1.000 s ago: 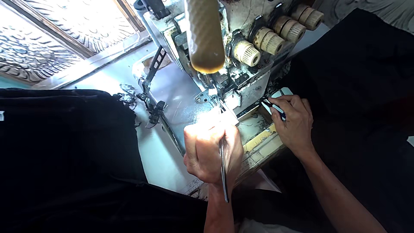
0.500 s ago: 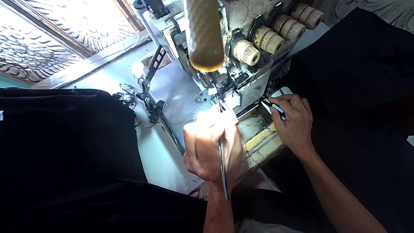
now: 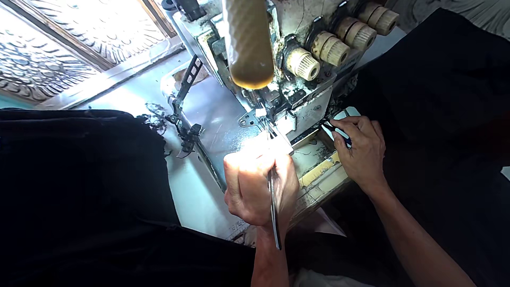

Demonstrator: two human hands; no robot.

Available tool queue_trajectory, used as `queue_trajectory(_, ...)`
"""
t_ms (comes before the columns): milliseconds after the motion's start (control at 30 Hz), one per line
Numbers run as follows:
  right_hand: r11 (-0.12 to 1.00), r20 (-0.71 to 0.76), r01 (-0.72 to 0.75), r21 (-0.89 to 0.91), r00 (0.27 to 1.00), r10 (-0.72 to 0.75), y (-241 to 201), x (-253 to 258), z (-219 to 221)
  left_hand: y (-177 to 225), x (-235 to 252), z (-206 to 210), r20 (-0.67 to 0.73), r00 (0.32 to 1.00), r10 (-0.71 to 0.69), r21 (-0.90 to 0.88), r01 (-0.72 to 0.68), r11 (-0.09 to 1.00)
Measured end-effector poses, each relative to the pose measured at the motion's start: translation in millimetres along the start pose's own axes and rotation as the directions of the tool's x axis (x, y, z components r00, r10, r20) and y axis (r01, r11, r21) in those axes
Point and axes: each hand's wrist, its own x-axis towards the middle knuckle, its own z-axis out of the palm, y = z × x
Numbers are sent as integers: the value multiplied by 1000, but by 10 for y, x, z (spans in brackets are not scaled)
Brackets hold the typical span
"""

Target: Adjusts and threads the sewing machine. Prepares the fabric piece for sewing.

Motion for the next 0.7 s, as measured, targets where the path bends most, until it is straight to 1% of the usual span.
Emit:
queue_trajectory(400,1000,0,-2,1,1000,2,2,0,2,-5,-2,16,-22,1000,1,55,0,998)
queue_trajectory(500,1000,-2,-2,3,1000,2,2,-4,6,-7,-1,18,-20,1000,-4,41,5,999)
queue_trajectory(700,1000,-2,3,1,1000,-3,3,-1,-4,-12,-10,18,-19,999,25,55,-24,998)
